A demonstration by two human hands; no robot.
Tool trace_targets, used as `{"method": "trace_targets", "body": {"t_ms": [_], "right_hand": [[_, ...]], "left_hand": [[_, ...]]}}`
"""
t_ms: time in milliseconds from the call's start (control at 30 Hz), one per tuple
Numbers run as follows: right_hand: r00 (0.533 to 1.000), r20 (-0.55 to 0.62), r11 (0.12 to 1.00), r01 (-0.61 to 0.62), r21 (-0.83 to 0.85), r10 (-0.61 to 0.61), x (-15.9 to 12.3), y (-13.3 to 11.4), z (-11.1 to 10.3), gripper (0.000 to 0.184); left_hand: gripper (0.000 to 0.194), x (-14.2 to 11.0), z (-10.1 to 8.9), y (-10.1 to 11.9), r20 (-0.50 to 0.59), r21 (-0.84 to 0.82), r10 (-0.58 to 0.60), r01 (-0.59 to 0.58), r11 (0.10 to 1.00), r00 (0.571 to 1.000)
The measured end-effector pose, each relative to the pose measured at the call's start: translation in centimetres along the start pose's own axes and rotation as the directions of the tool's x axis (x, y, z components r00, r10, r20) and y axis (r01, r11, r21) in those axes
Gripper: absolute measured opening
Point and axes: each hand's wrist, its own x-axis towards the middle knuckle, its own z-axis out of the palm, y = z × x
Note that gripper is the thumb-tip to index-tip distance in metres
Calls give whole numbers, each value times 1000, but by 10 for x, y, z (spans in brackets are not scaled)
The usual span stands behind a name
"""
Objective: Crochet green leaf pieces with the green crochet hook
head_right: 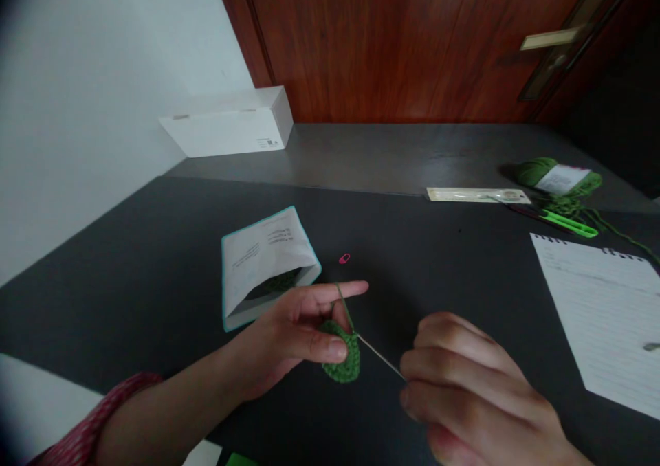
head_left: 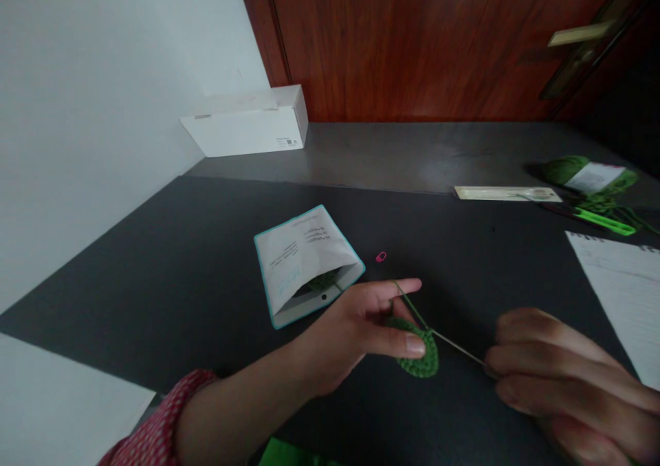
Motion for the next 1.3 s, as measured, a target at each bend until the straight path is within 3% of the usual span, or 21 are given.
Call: {"method": "trace_targets", "body": {"t_ms": [100, 233, 333, 500, 667, 800, 867, 933, 1167, 1300], "right_hand": [[993, -47, 931, -84, 356, 107, 6, 2, 7, 29], [891, -28, 674, -321, 665, 452, 12, -4, 21, 33], [835, 2, 523, -346, 779, 550, 15, -7, 27, 34], [814, 46, 403, -335, 851, 579, 20, -4, 33, 35], [816, 60, 408, -349, 844, 575, 19, -6, 32, 35], [900, 13, 612, -307, 729, 436, 10, -10, 22, 31], [923, 22, 672, -296, 679, 385, 8, -12, 19, 29], [907, 13, 640, -307, 704, 421, 10, -12, 20, 30], [789, 87, 362, -372, 855, 608, 22, -8, 35, 36], [756, 100, 329, -394, 858, 647, 22, -5, 35, 36]], "left_hand": [[66, 1, -2, 0, 67, -41, -52, 55, 998, 996], [59, 4, -5, -1, 184, -110, -139, 161, 981, 973], [59, 6, -7, -3, 231, -151, -157, 195, 969, 960], [62, 8, -8, -4, 305, -188, -161, 225, 956, 938], [64, 9, -10, -6, 359, -229, -137, 229, 946, 923], [64, 10, -12, -10, 364, -281, -106, 218, 935, 925], [65, 11, -13, -11, 371, -294, -109, 227, 928, 922], [65, 11, -13, -11, 384, -300, -99, 226, 927, 918], [58, 13, -13, -13, 399, -278, -41, 163, 947, 916], [59, 13, -12, -13, 380, -260, -53, 161, 952, 923]]}}
